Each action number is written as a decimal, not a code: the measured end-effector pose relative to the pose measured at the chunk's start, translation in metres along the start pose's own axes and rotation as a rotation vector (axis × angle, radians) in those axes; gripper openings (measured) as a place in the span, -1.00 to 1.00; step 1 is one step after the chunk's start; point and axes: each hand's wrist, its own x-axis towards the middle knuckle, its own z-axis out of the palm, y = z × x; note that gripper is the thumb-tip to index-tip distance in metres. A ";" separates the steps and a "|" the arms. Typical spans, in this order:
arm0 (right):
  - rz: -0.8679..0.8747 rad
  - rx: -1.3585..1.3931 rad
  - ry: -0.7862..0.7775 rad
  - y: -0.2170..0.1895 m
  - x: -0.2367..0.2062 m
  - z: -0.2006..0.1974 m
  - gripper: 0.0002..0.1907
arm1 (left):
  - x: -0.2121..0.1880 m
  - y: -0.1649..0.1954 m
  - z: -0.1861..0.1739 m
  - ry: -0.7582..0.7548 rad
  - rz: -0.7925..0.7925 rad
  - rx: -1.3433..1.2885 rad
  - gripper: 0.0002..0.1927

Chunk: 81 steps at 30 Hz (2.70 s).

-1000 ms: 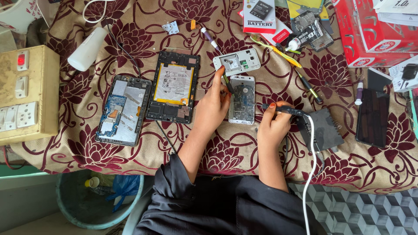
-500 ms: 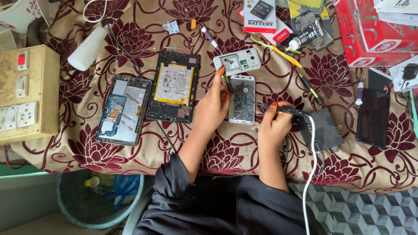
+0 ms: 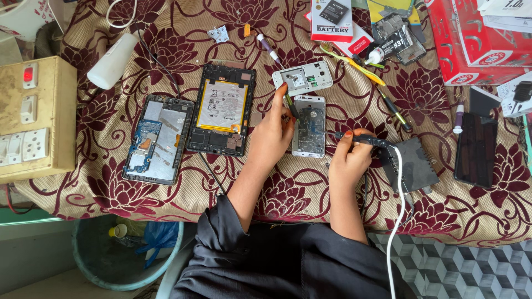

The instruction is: The person uses a soldering iron to work on a disassembled smartphone motherboard. They hold the phone casing steady with one hand while applying the soldering iron with the other, focusing on specific points on the circuit board.

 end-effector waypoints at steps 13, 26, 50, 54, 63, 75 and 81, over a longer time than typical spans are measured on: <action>-0.007 -0.043 0.017 0.000 0.000 0.000 -0.93 | 0.000 0.000 0.000 0.005 0.003 -0.009 -0.11; -0.003 -0.024 0.007 0.001 0.000 -0.001 -0.94 | -0.001 0.000 0.000 0.008 0.006 -0.008 -0.11; -0.016 -0.040 0.006 0.000 0.000 -0.001 -0.93 | -0.001 0.001 -0.001 0.004 -0.003 -0.021 -0.11; -0.004 -0.021 0.006 0.001 0.000 0.000 -0.93 | -0.001 0.002 -0.001 0.003 -0.011 -0.014 -0.12; -0.041 0.016 -0.008 -0.001 -0.001 0.000 -0.91 | -0.001 0.001 0.000 0.011 0.003 -0.008 -0.12; -0.022 0.060 -0.043 -0.001 -0.001 0.000 -0.95 | -0.001 0.000 0.000 0.007 0.003 -0.008 -0.11; -0.032 0.058 -0.072 -0.003 -0.001 0.001 -0.95 | -0.001 -0.001 0.000 0.015 0.019 -0.007 -0.10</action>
